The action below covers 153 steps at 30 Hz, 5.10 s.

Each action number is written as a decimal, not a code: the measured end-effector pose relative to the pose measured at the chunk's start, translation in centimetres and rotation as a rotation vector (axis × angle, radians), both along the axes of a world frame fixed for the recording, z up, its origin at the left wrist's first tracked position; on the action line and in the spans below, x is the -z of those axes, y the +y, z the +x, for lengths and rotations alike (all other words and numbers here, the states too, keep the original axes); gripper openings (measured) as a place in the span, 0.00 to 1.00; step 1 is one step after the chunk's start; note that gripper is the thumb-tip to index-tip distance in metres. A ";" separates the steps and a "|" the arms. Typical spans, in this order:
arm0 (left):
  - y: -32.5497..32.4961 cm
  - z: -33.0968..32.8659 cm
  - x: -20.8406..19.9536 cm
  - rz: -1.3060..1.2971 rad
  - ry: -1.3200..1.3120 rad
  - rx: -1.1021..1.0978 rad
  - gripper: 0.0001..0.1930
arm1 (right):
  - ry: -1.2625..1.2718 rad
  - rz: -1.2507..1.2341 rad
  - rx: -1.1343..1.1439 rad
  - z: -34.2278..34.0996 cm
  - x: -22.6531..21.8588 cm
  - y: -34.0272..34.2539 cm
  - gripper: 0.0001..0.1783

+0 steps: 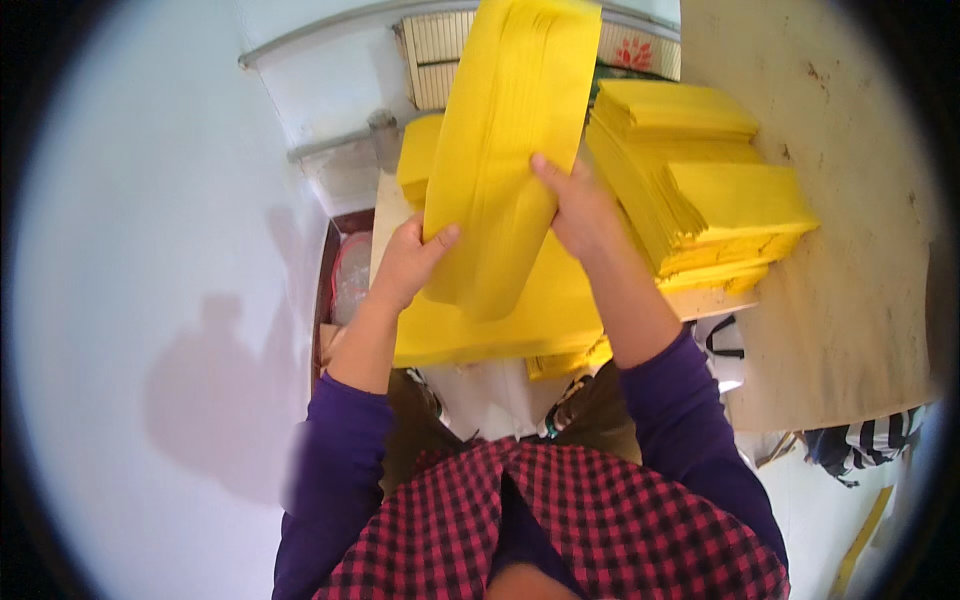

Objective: The person folds yellow sheets in half by hand, aligns edges, and stacks them on a wooden table. The person repeats this process for multiple sheets, maintaining a neat stack.

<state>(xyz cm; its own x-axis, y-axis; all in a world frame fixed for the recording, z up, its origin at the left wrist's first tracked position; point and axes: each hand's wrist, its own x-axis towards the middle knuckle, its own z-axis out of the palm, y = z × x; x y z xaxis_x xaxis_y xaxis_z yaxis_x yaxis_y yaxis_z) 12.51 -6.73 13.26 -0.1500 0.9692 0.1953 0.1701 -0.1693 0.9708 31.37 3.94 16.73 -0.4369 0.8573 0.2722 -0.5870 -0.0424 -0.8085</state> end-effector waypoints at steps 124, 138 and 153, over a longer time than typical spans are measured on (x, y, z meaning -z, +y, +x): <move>-7.6 11.0 15.8 -0.545 -1.130 -0.033 0.17 | -1.620 0.799 0.252 6.5 16.6 -13.7 0.40; -7.7 11.0 15.4 -0.527 -1.088 -0.011 0.18 | -1.195 0.425 0.362 9.6 15.8 -11.7 0.32; -7.7 10.8 16.5 -0.523 -1.052 -0.029 0.17 | -1.689 0.995 0.366 4.4 14.9 -11.7 0.33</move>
<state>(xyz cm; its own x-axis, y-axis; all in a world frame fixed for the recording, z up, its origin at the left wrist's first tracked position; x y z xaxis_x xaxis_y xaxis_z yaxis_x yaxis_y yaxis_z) 23.34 -14.47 -3.24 -0.0232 0.8882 -0.4589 -0.7600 0.2825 0.5853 35.79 -7.78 1.88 -0.5871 0.7849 0.1979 0.7819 0.6132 -0.1123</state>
